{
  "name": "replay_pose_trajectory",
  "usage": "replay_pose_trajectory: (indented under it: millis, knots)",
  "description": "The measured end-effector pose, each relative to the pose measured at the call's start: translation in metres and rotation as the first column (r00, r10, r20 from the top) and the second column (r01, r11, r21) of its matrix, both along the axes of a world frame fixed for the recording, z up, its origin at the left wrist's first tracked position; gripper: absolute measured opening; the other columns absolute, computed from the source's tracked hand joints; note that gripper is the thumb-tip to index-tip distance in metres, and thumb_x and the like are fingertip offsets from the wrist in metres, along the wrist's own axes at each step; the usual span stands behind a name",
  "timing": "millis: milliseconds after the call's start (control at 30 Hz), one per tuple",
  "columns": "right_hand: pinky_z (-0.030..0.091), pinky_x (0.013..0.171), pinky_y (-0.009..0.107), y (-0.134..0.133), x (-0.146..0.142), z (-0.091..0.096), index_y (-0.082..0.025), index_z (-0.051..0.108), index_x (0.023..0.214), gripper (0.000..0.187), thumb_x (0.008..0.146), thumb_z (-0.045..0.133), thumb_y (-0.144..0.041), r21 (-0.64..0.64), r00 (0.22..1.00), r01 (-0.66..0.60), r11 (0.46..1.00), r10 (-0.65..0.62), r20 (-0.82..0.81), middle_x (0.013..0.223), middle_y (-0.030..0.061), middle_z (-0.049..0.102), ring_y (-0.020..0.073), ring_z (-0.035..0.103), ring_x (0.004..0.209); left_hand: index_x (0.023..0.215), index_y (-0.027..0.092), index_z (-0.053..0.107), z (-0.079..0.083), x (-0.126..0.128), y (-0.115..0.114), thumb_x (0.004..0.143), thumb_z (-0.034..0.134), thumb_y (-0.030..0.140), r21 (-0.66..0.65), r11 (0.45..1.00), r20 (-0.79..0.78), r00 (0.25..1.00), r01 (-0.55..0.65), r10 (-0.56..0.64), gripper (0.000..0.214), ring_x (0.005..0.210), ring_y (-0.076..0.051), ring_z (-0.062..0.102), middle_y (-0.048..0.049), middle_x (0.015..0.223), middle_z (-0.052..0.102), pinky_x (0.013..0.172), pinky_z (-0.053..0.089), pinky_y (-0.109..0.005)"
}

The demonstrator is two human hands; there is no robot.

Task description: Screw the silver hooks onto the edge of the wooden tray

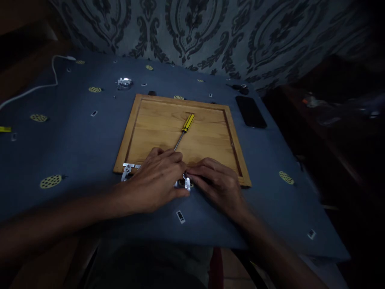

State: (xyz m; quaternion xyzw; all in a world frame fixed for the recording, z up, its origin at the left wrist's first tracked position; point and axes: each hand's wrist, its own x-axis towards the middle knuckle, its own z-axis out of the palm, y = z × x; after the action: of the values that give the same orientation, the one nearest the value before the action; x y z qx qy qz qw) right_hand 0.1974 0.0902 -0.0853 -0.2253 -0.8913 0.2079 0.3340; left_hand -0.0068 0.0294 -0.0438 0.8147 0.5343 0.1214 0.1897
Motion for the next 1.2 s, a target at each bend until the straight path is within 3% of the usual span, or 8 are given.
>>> replay_pose_trajectory:
  millis: [433, 900, 1200]
  knots:
    - [0.062, 0.072, 0.029, 0.0015, 0.0033, 0.0011, -0.021, 0.075, 0.109, 0.014, 0.095, 0.072, -0.021, 0.005, 1.0, -0.023, 1.0, 0.023, -0.004, 0.091, 0.0045, 0.074, 0.0173, 0.073, 0.083, 0.103, 0.017, 0.069, 0.0008, -0.0006, 0.0005, 0.085, 0.085, 0.035, -0.016, 1.0, 0.015, 1.0, -0.003, 0.003, 0.03, 0.108, -0.026, 0.061, -0.0027, 0.104, 0.065, 0.094, 0.04, -0.041]
    - [0.063, 0.073, 0.029, 0.002, 0.0008, 0.0008, -0.02, 0.075, 0.106, 0.012, 0.097, 0.068, -0.016, 0.025, 0.998, -0.049, 0.998, 0.05, -0.027, 0.091, 0.0049, 0.075, 0.0167, 0.074, 0.083, 0.1, 0.016, 0.069, 0.0015, 0.0006, 0.0011, 0.086, 0.084, 0.038, -0.025, 1.0, 0.0, 1.0, 0.005, -0.005, 0.03, 0.108, -0.026, 0.059, -0.0041, 0.103, 0.065, 0.096, 0.04, -0.042]
    - [0.061, 0.071, 0.028, 0.001, -0.0007, 0.0015, -0.021, 0.076, 0.1, 0.01, 0.097, 0.068, -0.017, -0.012, 0.998, -0.047, 0.999, 0.046, -0.038, 0.087, 0.0036, 0.075, 0.0158, 0.072, 0.079, 0.103, 0.015, 0.071, 0.0073, 0.0033, 0.0027, 0.088, 0.082, 0.038, -0.105, 0.994, -0.04, 0.999, -0.01, 0.006, 0.03, 0.112, -0.029, 0.059, -0.0054, 0.107, 0.064, 0.098, 0.04, -0.046]
